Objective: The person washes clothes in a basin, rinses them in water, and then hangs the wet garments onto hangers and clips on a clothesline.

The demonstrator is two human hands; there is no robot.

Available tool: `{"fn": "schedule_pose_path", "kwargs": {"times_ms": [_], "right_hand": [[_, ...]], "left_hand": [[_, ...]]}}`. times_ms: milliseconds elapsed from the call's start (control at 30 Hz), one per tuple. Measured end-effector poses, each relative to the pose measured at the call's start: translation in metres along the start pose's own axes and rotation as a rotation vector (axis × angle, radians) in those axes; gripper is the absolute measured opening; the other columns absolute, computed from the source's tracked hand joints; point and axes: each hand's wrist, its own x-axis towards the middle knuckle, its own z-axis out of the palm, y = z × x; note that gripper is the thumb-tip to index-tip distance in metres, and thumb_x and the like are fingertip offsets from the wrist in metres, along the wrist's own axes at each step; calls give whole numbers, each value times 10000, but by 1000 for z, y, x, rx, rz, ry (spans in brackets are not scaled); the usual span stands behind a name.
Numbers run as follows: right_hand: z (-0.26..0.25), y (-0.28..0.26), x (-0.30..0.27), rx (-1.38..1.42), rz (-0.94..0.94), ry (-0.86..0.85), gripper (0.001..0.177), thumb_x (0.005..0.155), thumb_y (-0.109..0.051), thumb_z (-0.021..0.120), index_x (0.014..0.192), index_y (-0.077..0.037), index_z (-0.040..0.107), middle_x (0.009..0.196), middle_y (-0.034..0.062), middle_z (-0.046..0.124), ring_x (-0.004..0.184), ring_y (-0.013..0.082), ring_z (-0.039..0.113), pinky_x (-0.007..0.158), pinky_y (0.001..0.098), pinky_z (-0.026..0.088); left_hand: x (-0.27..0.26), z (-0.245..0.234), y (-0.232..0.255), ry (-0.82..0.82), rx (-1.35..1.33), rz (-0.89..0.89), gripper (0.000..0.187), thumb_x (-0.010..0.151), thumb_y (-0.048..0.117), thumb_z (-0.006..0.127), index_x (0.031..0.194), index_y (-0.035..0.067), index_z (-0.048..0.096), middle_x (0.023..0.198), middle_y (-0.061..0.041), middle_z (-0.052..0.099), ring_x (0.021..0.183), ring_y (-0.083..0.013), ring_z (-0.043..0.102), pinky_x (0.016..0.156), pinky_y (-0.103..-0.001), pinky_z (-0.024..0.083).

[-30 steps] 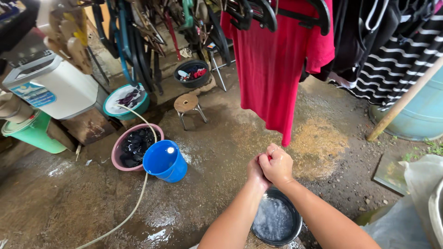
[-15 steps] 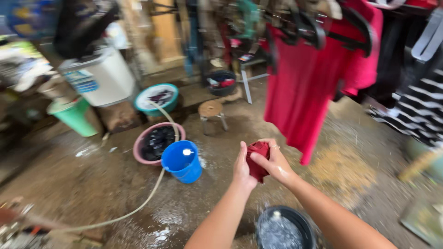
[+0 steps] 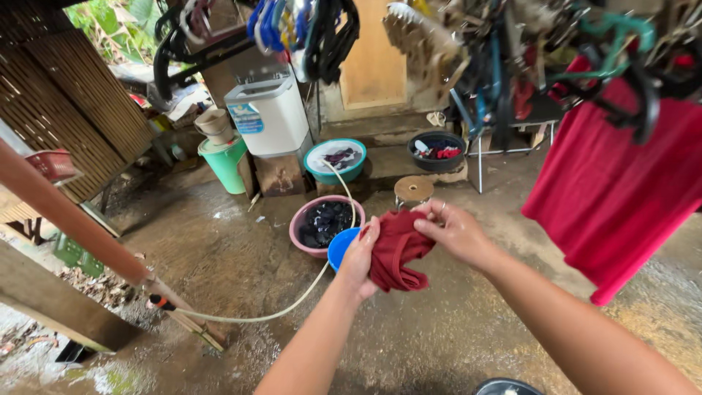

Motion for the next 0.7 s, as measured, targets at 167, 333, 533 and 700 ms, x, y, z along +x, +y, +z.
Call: {"fn": "schedule_pose_path", "kwargs": {"times_ms": [167,333,533,700], "right_hand": [[6,-9,-4,432,131,204,134,946,-158,718,1002,-45,674,992,18,737,891,107,681,825,271,540],[0,-33,-4,538,114,268,136,1010,-189,692,992,-76,617,933,31,689,838,148,646,794,315,516],[-22,-81,-12,940,-35,262,92,1028,-184,592,985,-113,552,956,31,679,907,182,674,912,387,563],[-36,-84,-40,935,-16,101,73,1059,-148,625,1052,-82,592,995,37,665,963,188,647,952,388,530]], "left_hand": [[-8,-9,9,-121,7,-18,468,1057,402,487,1355,49,564,1291,-155,677,1106,-285,695,940,-444,580],[2,-3,6,36,171,-85,473,1045,393,518,1362,43,553,1291,-114,681,1138,-233,681,964,-419,575],[10,6,10,-324,191,-154,481,1008,325,610,1416,101,488,1365,-89,617,1204,-211,632,1003,-426,539],[10,-5,-42,-371,67,-128,475,1052,274,657,1424,63,449,1414,-118,568,1262,-218,604,1068,-421,523]]}}
